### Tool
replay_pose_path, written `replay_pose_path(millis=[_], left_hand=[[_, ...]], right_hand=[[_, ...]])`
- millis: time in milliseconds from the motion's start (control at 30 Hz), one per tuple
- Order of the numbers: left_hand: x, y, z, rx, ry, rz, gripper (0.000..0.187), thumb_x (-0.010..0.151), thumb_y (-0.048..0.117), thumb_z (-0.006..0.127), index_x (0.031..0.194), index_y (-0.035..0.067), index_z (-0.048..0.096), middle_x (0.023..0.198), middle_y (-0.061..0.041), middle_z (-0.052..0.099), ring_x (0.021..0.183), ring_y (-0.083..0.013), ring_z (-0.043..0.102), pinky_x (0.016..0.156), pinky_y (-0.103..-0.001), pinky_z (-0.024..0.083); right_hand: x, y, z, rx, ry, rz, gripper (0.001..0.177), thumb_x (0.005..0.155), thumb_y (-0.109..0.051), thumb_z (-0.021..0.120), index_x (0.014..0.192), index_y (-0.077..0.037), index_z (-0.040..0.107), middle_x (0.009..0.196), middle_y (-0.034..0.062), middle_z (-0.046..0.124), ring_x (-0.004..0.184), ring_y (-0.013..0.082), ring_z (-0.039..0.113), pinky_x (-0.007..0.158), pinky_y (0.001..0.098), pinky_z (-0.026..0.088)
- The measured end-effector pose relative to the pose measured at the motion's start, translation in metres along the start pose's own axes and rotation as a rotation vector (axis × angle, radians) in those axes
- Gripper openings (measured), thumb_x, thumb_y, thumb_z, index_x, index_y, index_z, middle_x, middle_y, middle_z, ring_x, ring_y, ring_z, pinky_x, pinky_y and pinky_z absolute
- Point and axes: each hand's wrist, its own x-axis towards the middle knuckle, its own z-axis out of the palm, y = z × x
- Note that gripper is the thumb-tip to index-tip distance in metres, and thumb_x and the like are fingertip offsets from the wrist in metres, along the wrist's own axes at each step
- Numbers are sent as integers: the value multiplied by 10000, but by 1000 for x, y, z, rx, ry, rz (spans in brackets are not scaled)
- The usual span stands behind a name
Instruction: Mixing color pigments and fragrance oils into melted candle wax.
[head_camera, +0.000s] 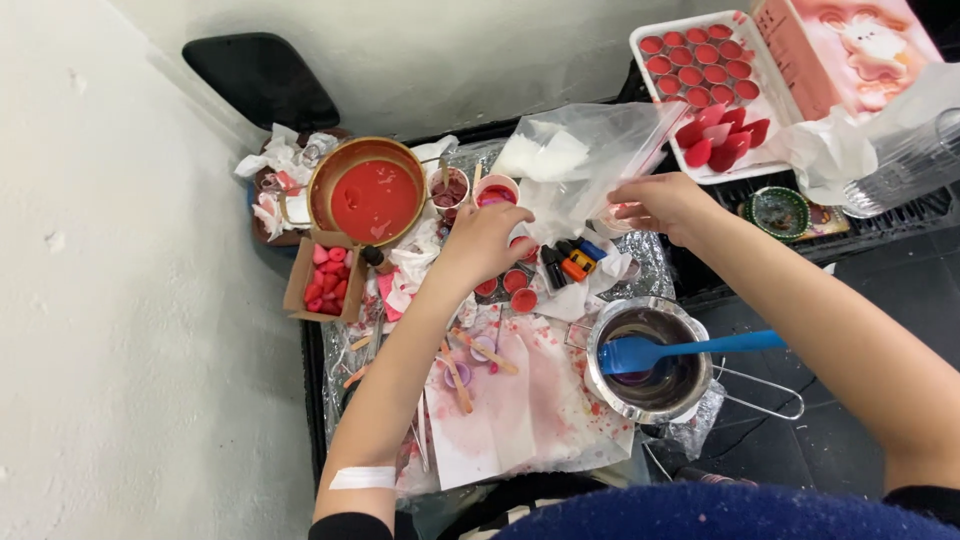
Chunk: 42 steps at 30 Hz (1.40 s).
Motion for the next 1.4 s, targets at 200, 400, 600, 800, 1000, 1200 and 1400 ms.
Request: replay_pose_path(millis=[200, 400, 600, 800, 1000, 1200, 1400], left_hand=[[14, 18, -7, -161, 165, 15, 397, 949, 444, 723, 1157, 106, 724, 1132, -72, 757, 1024, -262, 721, 910, -398, 538], [28, 39, -11, -315, 120, 23, 388, 798, 427, 780, 1031, 117, 763, 973, -72, 780, 800, -226, 750, 707, -367, 577], [39, 23, 25, -295, 140, 5, 186, 852, 278, 709, 942, 156, 817, 830, -65, 770, 724, -256, 751, 678, -398, 580], [43, 36, 29, -162, 255, -16, 143, 826, 220, 716, 823, 102, 797, 765, -100, 759, 713, -301, 736, 674, -408, 582], [52, 34, 37, -152, 334, -38, 119, 778, 192, 731, 777, 84, 780, 714, -135, 729, 685, -334, 720, 643, -425, 575], [45, 30, 46, -142, 373, 1, 125, 803, 182, 722, 771, 69, 763, 727, -146, 719, 695, -341, 716, 645, -433, 573], [36, 33, 32, -133, 320, -37, 146, 815, 201, 725, 769, 68, 760, 708, -146, 713, 684, -341, 712, 651, -438, 572]], right_hand=[[-23, 0, 27, -158, -94, -170, 258, 875, -229, 748, 1076, -68, 765, 892, 8, 727, 775, 115, 646, 650, 270, 493], [-35, 4, 51, -354, -185, -286, 243, 932, -225, 637, 1084, -112, 789, 914, 48, 720, 783, 136, 627, 623, 311, 523], [-112, -11, 66, -1464, 398, -1385, 156, 709, -201, 671, 821, -166, 775, 831, 64, 732, 836, 283, 716, 681, 460, 503], [-46, 4, 59, -1625, 47, -890, 153, 901, -220, 609, 869, -122, 721, 782, 126, 747, 767, 300, 737, 768, 442, 513], [42, 17, 69, -1679, -262, -555, 213, 867, -165, 568, 960, -136, 758, 901, 139, 760, 905, 340, 741, 824, 464, 557], [109, 39, 68, -1524, -422, -441, 321, 933, -343, 597, 1012, -96, 786, 915, 158, 767, 851, 329, 758, 781, 454, 574], [90, 41, 79, -1555, -382, -514, 398, 997, -441, 510, 1139, -150, 742, 1008, 116, 763, 907, 310, 731, 815, 450, 557]])
